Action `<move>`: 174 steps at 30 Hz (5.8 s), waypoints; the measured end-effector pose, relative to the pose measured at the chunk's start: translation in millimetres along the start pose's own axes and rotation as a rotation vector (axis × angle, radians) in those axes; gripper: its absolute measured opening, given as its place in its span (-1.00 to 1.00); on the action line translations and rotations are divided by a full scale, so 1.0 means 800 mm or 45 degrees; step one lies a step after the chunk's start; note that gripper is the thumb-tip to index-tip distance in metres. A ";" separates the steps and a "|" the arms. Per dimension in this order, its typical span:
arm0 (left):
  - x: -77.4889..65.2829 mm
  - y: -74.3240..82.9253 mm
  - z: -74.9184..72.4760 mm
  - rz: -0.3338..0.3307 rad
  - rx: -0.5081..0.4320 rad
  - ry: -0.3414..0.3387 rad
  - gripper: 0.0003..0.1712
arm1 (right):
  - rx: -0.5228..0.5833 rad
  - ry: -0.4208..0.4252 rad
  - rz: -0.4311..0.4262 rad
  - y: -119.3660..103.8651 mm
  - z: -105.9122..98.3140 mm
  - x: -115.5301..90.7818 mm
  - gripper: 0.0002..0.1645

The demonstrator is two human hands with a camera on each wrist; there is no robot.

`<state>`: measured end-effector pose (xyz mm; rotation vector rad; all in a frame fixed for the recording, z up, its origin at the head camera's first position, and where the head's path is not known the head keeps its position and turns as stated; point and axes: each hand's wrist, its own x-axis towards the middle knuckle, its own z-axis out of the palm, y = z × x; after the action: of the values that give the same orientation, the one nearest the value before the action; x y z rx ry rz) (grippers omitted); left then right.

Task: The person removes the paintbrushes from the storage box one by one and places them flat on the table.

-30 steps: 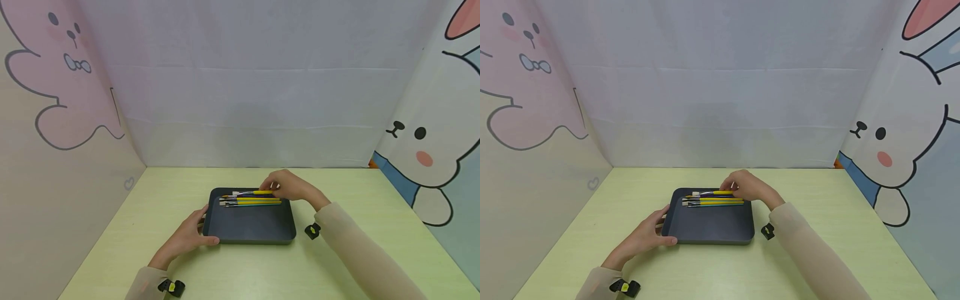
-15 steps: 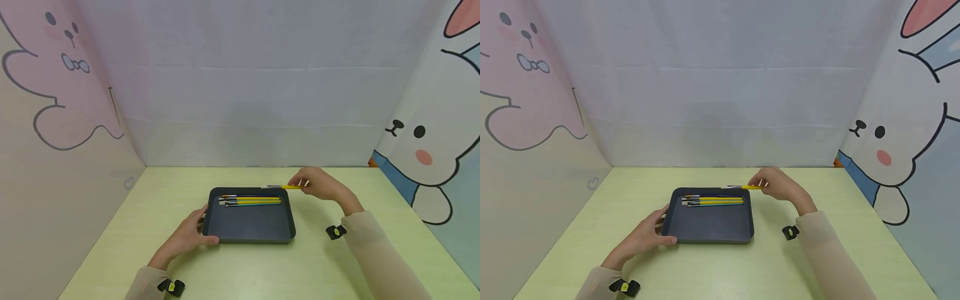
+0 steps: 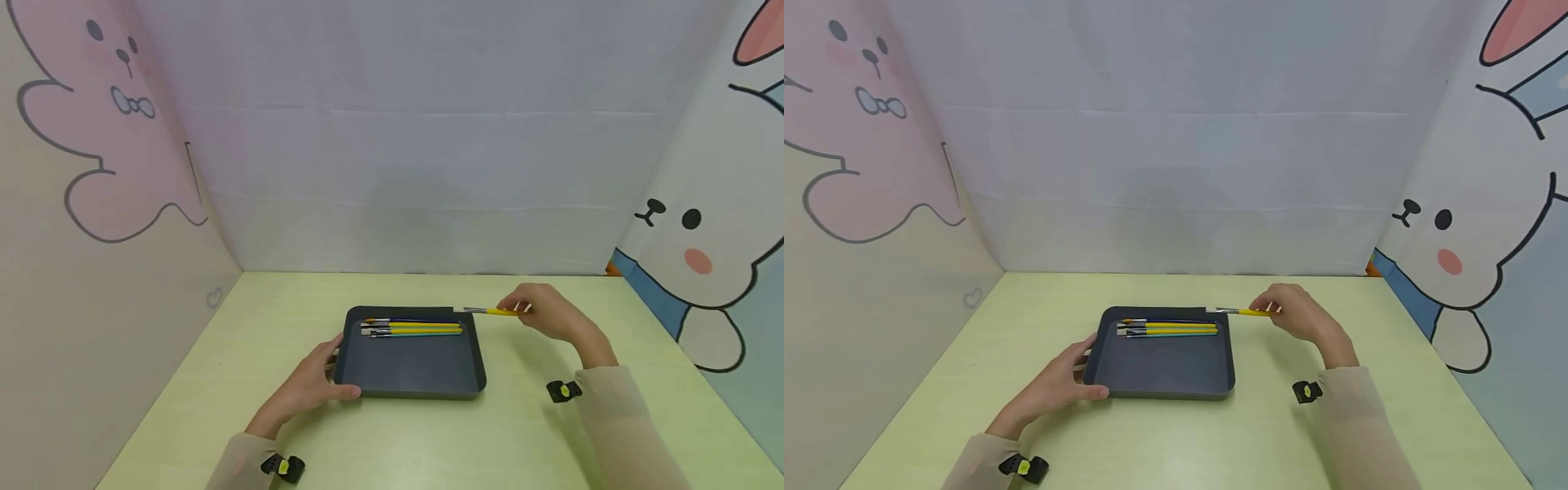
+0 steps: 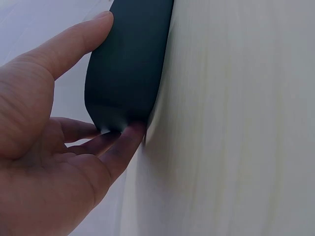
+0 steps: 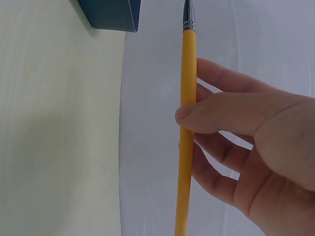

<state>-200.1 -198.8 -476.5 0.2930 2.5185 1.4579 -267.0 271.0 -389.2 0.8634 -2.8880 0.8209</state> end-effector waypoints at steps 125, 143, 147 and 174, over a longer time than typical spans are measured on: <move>0.002 0.003 -0.001 -0.017 0.044 0.001 0.44 | -0.035 -0.067 0.178 0.085 0.039 -0.031 -0.55; 0.002 0.002 -0.001 -0.012 0.037 -0.005 0.44 | -0.044 -0.067 0.197 0.084 0.031 -0.030 -0.59; 0.002 0.002 -0.001 -0.018 0.035 -0.003 0.44 | -0.064 -0.055 0.193 0.081 0.028 -0.029 -0.66; 0.003 0.001 0.000 -0.002 0.038 0.004 0.44 | -0.137 0.074 0.022 0.010 0.012 -0.011 -0.32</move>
<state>-202.8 -197.7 -475.7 0.2939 2.5445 1.4225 -262.7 276.1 -403.0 0.7921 -2.8624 0.6724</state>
